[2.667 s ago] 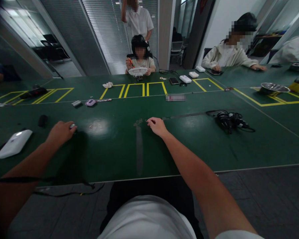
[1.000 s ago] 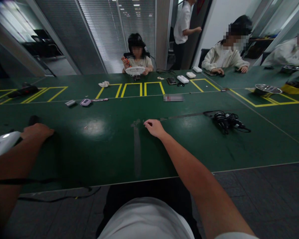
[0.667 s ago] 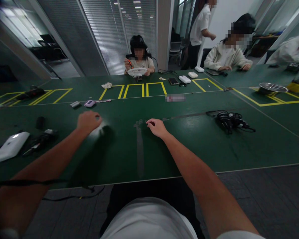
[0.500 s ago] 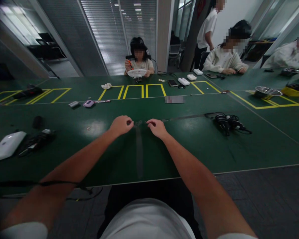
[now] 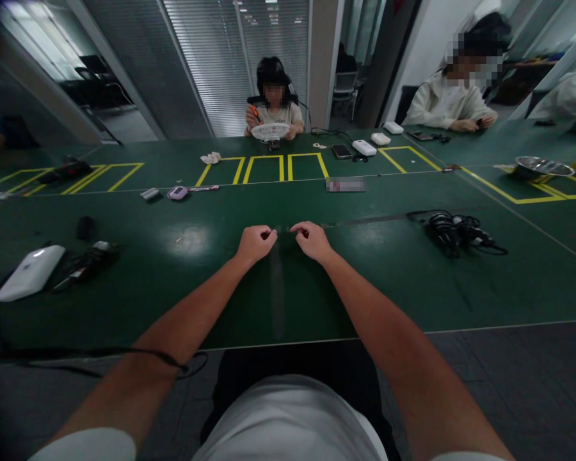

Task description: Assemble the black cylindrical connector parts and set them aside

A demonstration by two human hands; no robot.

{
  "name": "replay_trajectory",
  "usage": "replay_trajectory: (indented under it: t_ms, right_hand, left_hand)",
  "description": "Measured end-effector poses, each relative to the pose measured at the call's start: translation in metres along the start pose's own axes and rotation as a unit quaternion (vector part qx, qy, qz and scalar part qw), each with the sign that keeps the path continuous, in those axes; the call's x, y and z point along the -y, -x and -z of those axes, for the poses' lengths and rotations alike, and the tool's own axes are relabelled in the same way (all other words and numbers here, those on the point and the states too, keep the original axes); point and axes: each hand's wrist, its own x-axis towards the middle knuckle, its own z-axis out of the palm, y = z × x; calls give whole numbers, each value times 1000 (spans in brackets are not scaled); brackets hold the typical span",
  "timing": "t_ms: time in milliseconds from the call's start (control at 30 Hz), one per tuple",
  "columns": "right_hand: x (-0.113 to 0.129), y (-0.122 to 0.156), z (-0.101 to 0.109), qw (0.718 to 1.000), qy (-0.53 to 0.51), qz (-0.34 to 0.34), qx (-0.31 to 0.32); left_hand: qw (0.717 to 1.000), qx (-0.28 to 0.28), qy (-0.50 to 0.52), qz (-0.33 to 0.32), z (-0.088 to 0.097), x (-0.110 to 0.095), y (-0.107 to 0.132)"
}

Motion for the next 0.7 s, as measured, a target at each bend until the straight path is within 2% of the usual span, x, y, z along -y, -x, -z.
replay_trajectory:
  t_ms: [100,333,600,700]
  right_hand:
    - [1,1,1,1000,-5,-7,2]
    - [4,1,1,1000,-10,-24,-2]
    - [4,2,-3,1000,13,-15,-3]
    - [3,0,4,997,71,-20,-35]
  left_hand:
    - [999,21,17,-17,-2,-1,1]
    - [988,127,23,-84,-9,4,1]
    - [986,143,18,-86,-11,6,0]
    - [985,150,18,-80,-9,4,0]
